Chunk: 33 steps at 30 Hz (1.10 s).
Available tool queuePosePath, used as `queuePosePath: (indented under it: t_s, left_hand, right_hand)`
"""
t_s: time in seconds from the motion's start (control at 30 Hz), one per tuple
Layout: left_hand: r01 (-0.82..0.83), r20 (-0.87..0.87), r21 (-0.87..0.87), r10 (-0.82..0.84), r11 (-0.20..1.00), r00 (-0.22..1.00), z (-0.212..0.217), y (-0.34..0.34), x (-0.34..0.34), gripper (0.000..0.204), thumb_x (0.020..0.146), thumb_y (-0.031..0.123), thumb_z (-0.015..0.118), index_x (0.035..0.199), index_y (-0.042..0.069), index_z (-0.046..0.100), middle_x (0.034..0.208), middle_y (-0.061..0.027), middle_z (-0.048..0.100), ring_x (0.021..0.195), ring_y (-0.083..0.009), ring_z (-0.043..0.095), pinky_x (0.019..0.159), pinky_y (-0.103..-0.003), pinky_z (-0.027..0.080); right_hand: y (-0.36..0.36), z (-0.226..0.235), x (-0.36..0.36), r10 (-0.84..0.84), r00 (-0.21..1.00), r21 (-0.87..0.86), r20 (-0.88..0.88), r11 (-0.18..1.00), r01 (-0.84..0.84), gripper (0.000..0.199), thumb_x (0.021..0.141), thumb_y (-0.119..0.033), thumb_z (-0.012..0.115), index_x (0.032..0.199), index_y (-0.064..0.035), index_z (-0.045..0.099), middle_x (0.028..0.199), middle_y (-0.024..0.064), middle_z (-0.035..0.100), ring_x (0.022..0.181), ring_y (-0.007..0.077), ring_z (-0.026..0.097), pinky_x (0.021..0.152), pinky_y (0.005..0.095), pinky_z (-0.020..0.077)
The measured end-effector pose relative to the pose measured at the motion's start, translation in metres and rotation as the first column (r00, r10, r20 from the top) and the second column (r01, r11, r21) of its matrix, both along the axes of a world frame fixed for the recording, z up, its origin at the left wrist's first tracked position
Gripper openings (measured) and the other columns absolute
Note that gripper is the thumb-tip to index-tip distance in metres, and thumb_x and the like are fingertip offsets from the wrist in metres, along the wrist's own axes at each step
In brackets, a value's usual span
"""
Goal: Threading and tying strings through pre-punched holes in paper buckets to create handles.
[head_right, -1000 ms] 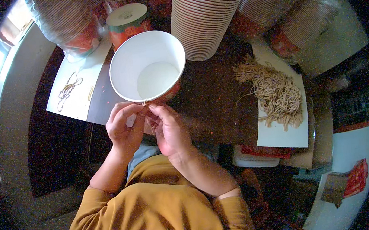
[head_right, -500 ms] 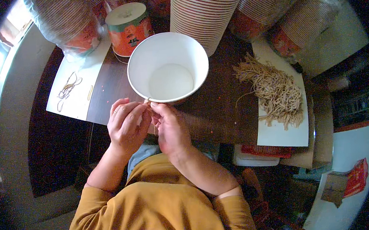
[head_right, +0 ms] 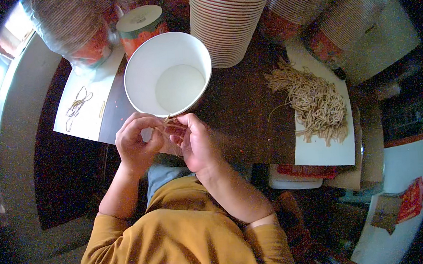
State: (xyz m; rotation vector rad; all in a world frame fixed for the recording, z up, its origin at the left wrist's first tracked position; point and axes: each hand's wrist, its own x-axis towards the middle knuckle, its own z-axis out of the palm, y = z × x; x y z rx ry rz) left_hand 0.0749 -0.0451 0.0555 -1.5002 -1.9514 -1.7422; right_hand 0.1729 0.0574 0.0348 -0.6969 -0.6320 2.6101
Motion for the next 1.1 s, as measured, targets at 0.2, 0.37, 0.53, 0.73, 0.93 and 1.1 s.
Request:
queuePosePath:
  t_s: [0.2,0.37,0.53,0.73,0.93,1.1]
  left_hand:
    - [0.067,0.108,0.001,-0.067,0.998,0.992,-0.003,-0.003,-0.005,0.014,0.071,-0.005,0.065,0.083,0.001,0.062,0.079,-0.0084,0.065,0.072,-0.0182,0.065,0.066,-0.028,0.052]
    - [0.077,0.031,0.013,-0.077,0.997,0.997,-0.004,-0.001,-0.004,0.015,0.071,-0.006,0.063,0.085,0.001,0.063,0.081,-0.0093,0.065,0.073,-0.0199,0.065,0.067,-0.029,0.052]
    - [0.031,-0.044,0.002,-0.031,1.000,0.999,-0.001,-0.002,-0.003,0.017,0.071,-0.004,0.061,0.087,0.001,0.064,0.083,-0.0118,0.065,0.075,-0.0226,0.065,0.069,-0.030,0.052]
    - [0.152,0.431,0.020,-0.146,0.988,0.890,0.006,-0.007,0.003,0.027,0.077,0.010,0.069,0.099,-0.006,0.063,0.093,-0.0124,0.066,0.090,-0.0192,0.063,0.083,-0.030,0.048]
    - [-0.057,0.041,-0.206,0.067,0.977,0.997,0.019,0.011,0.009,0.034,0.075,0.015,0.076,0.104,0.003,0.063,0.089,-0.0077,0.069,0.072,-0.0202,0.064,0.068,-0.030,0.052]
    - [-0.091,0.036,-0.204,0.101,0.975,0.994,0.005,0.015,0.011,0.036,0.077,0.010,0.074,0.109,0.004,0.058,0.090,-0.0068,0.069,0.072,-0.0184,0.065,0.068,-0.030,0.053]
  right_hand:
    - [0.010,-0.008,0.002,0.130,0.989,0.088,-0.070,0.988,-0.124,0.018,0.088,-0.021,0.053,0.096,-0.0086,0.065,0.092,0.0031,0.067,0.079,0.0129,0.061,0.071,0.0283,0.0458]
    - [0.010,-0.002,0.004,0.076,0.996,0.159,-0.039,0.985,-0.069,0.018,0.086,-0.019,0.058,0.099,-0.0087,0.066,0.093,0.0021,0.067,0.080,0.0126,0.060,0.071,0.0269,0.0467]
    - [0.012,-0.010,0.005,0.048,0.998,0.181,-0.035,0.983,-0.041,0.019,0.088,-0.017,0.056,0.102,-0.0073,0.065,0.096,0.0042,0.067,0.081,0.0132,0.060,0.073,0.0274,0.0473]
    - [0.016,-0.009,0.008,0.053,0.998,0.296,-0.019,0.954,-0.045,0.023,0.092,-0.015,0.051,0.109,-0.0042,0.061,0.101,0.0069,0.067,0.085,0.0131,0.060,0.076,0.0285,0.0475]
    - [0.014,-0.004,0.008,-0.015,1.000,0.268,0.009,0.963,0.012,0.025,0.092,-0.015,0.051,0.112,-0.0045,0.061,0.103,0.0060,0.066,0.087,0.0121,0.060,0.076,0.0278,0.0464]
    - [0.015,-0.009,0.010,-0.012,1.000,0.268,-0.021,0.963,0.017,0.026,0.091,-0.014,0.051,0.112,-0.0039,0.061,0.103,0.0049,0.066,0.089,0.0121,0.060,0.077,0.0279,0.0467]
